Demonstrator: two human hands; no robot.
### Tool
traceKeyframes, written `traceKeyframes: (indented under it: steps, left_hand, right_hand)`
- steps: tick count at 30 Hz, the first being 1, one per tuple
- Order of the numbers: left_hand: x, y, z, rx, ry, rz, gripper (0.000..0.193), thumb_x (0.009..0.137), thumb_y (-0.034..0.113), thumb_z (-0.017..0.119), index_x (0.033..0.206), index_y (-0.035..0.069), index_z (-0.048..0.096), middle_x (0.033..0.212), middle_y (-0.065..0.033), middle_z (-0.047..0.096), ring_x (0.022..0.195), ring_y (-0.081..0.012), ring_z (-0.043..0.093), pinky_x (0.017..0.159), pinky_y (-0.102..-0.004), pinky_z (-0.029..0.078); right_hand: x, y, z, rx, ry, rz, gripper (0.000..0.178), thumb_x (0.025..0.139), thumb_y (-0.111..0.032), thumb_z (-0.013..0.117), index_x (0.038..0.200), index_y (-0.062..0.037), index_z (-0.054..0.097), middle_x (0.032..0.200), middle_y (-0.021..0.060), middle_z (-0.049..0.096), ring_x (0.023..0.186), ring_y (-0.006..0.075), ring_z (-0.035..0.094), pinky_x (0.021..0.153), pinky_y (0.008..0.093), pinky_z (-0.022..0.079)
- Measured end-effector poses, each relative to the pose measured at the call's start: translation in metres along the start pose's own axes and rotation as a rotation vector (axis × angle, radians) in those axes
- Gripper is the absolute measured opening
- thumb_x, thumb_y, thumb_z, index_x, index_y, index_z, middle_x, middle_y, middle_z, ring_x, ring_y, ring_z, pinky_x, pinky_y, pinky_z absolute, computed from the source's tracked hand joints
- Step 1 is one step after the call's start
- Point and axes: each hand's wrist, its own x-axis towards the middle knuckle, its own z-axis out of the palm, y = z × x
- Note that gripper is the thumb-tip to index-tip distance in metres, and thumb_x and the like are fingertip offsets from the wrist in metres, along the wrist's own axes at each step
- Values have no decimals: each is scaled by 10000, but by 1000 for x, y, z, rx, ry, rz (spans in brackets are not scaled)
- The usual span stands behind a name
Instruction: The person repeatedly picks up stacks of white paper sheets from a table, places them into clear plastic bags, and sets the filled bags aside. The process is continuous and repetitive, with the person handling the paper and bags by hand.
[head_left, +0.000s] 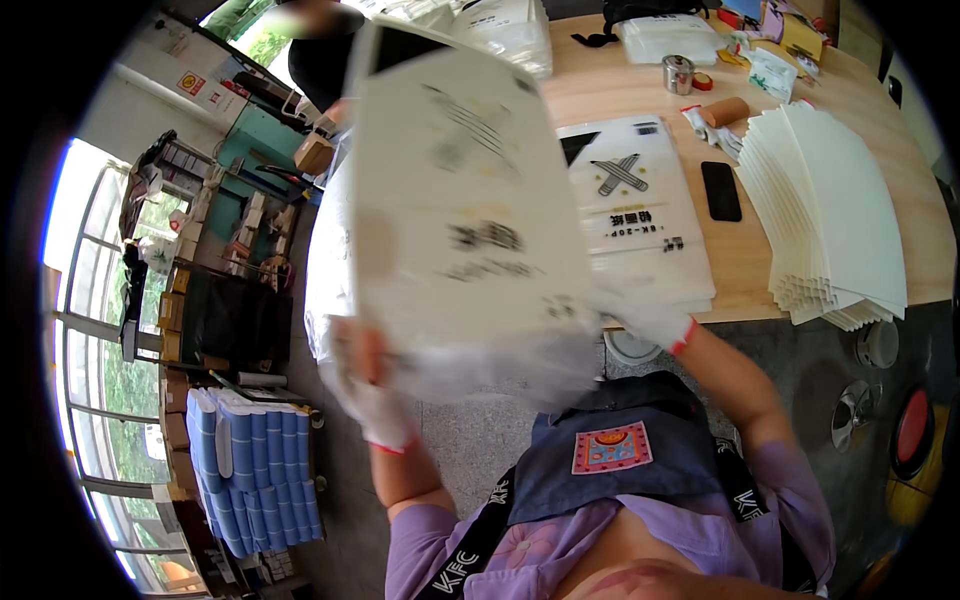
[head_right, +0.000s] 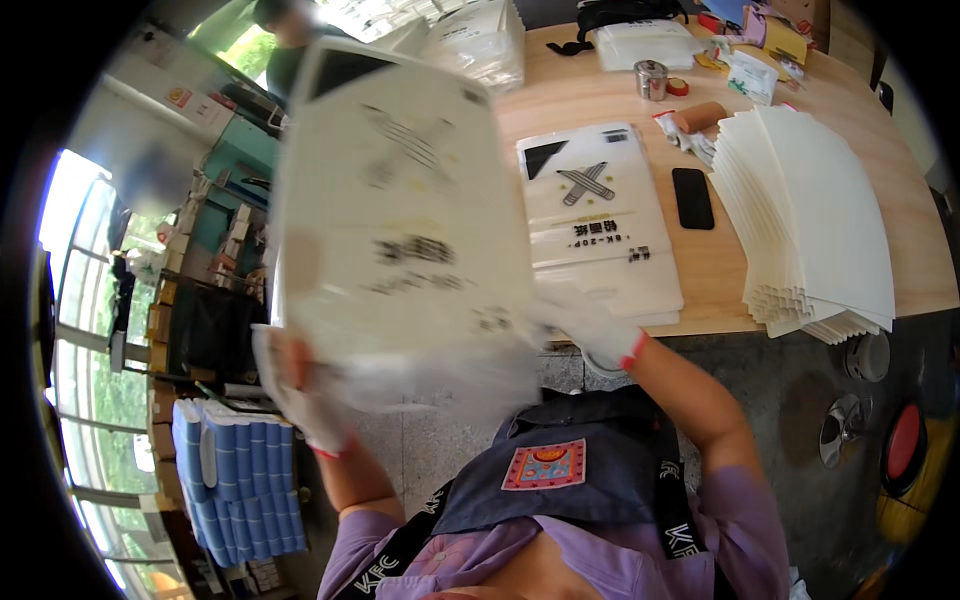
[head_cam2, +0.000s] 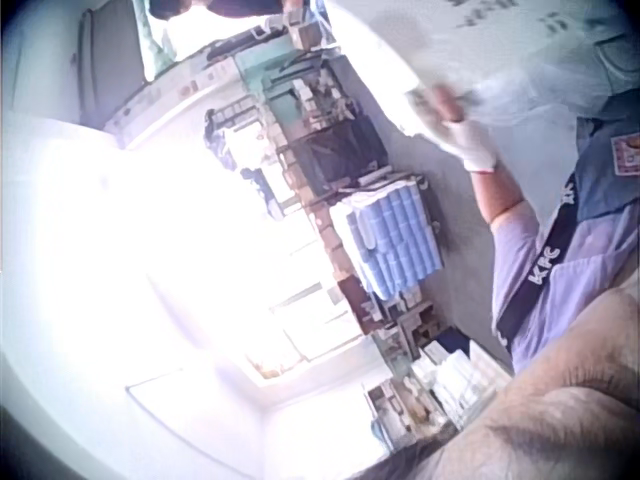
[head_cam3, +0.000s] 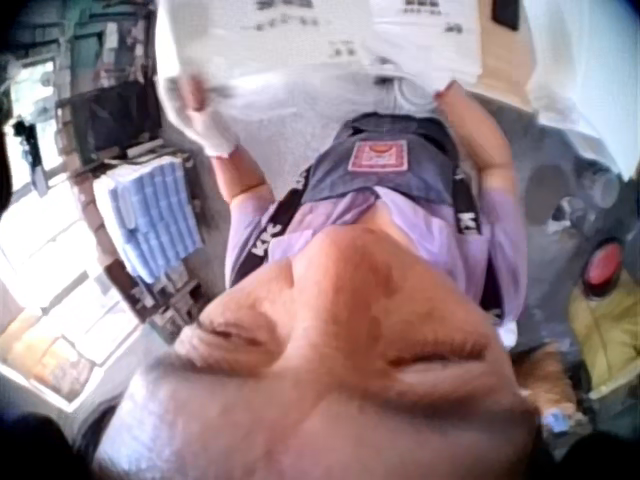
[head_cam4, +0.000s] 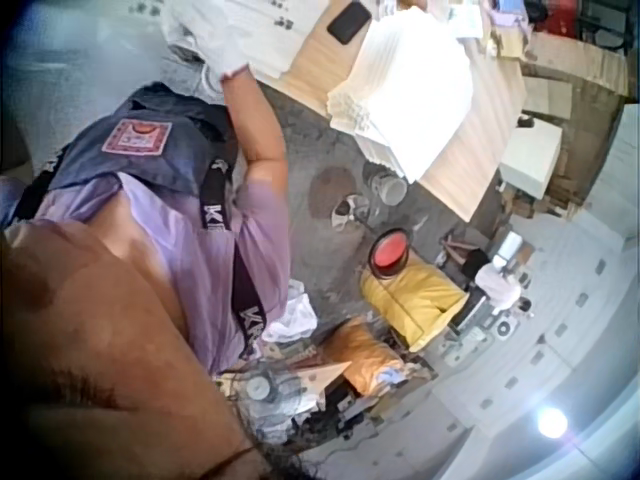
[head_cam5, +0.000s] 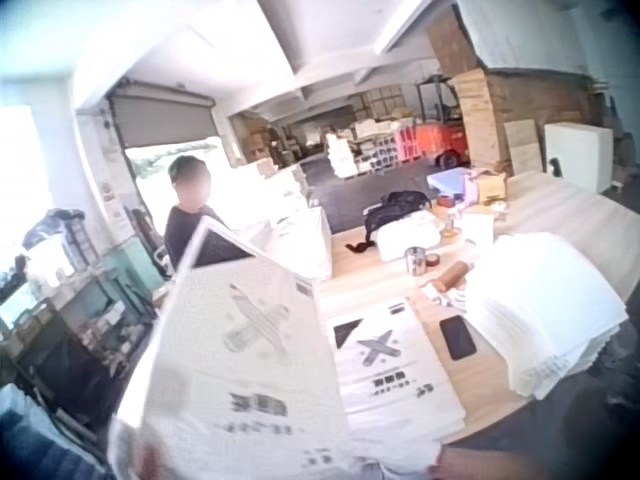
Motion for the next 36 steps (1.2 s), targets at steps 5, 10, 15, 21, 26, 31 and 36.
traceKeyframes:
  steps: [5,10,15,21,26,31,36]
  left_hand:
    - [128,-15,-81,108,3,186,274,950,290,497,955,20,547,831,1,513,771,-115,493,705,-237,402]
    - [129,-115,-105,844,17,36,405,954,325,441,1200,7,495,1049,-122,607,941,-218,584,846,-317,426]
    - [23,-285,-126,-456,155,-270,652,965,514,316,1413,41,332,1470,-154,314,1333,-323,313,1096,-471,249]
    - [-141,-295,48,244,-808,-146,73,856,113,609,902,65,639,795,-87,615,722,-192,594,645,-326,471]
    - [-102,-227,203,502,-985,339,201,818,301,648,892,116,617,841,-110,622,860,-300,593,738,-418,461]
    - [-75,-240,261,736,-1402,260,143,773,260,645,834,132,633,897,-72,627,916,-278,582,791,-393,463]
    - [-66,-255,263,524,-1313,217,86,785,184,592,820,136,654,886,-58,647,923,-268,586,782,-391,459]
  right_hand:
    - [111,-81,64,-221,-128,-181,374,930,-380,544,824,-37,645,659,10,603,597,87,546,571,240,436]
    - [121,-84,77,-299,-77,14,468,906,-465,562,705,-46,615,599,45,616,517,96,570,516,241,463]
    - [56,-36,59,89,-396,-169,433,967,-377,489,1214,-26,538,966,77,652,794,153,653,689,285,553]
    - [-52,52,8,-132,-49,442,343,940,-334,509,950,-15,635,797,86,662,683,135,623,645,262,513]
    - [-105,62,-12,-124,228,453,336,938,-314,495,936,-6,628,800,88,655,699,139,619,652,259,506]
    - [-130,72,-17,-11,382,379,326,934,-313,486,912,-15,619,791,78,647,694,141,620,635,256,499]
    - [-119,77,-37,92,463,340,314,925,-333,518,913,-40,629,802,74,647,705,131,612,628,243,486]
